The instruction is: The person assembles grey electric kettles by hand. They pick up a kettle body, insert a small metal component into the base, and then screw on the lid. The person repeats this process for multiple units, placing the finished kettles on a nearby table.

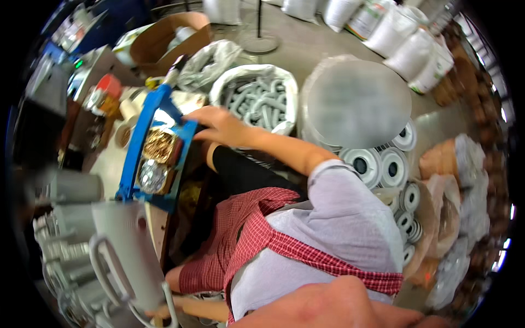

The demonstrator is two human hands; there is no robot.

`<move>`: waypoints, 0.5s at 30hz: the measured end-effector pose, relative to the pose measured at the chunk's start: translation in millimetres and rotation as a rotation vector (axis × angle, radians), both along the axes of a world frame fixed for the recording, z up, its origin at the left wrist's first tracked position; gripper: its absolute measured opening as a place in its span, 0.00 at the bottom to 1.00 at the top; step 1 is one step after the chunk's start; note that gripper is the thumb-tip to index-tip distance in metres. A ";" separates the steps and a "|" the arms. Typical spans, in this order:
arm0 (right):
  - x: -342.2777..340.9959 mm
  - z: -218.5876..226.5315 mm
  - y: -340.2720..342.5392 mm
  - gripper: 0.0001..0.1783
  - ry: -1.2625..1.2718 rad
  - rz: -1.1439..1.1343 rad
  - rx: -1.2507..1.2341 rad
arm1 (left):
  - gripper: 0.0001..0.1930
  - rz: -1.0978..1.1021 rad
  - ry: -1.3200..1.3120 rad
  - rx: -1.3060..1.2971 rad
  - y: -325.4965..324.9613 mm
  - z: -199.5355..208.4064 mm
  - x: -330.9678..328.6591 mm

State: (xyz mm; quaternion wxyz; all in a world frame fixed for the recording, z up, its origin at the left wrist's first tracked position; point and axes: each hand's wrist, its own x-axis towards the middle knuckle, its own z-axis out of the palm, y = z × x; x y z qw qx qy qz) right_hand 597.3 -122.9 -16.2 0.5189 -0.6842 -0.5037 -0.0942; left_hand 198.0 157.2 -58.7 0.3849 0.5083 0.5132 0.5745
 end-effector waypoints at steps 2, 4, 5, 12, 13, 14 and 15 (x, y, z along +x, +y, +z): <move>38.1 -39.1 -130.0 0.24 0.139 -0.373 -0.026 | 0.22 -0.018 -0.008 0.001 -11.5 2.3 6.8; 54.6 -53.7 -249.2 0.22 0.124 -0.803 -0.321 | 0.21 0.000 -0.026 0.003 -16.7 9.9 -4.9; 61.9 -62.8 -291.6 0.23 0.120 -0.888 -0.357 | 0.20 0.028 -0.031 0.009 -17.5 14.6 -23.8; 105.5 -119.6 -335.8 0.46 0.314 -0.632 -1.131 | 0.17 0.073 -0.134 0.057 -47.1 -5.0 -126.2; 109.9 -106.7 -333.8 0.51 0.364 -0.615 -1.178 | 0.16 -0.001 -0.258 0.022 -56.3 -11.5 -121.6; 117.5 -87.8 -359.2 0.52 0.354 -0.624 -1.262 | 0.17 -0.209 -0.718 -0.196 -55.3 0.3 -92.7; 145.2 -98.6 -406.3 0.51 0.367 -0.686 -1.270 | 0.22 -0.043 -0.548 -0.243 -55.2 10.5 -73.5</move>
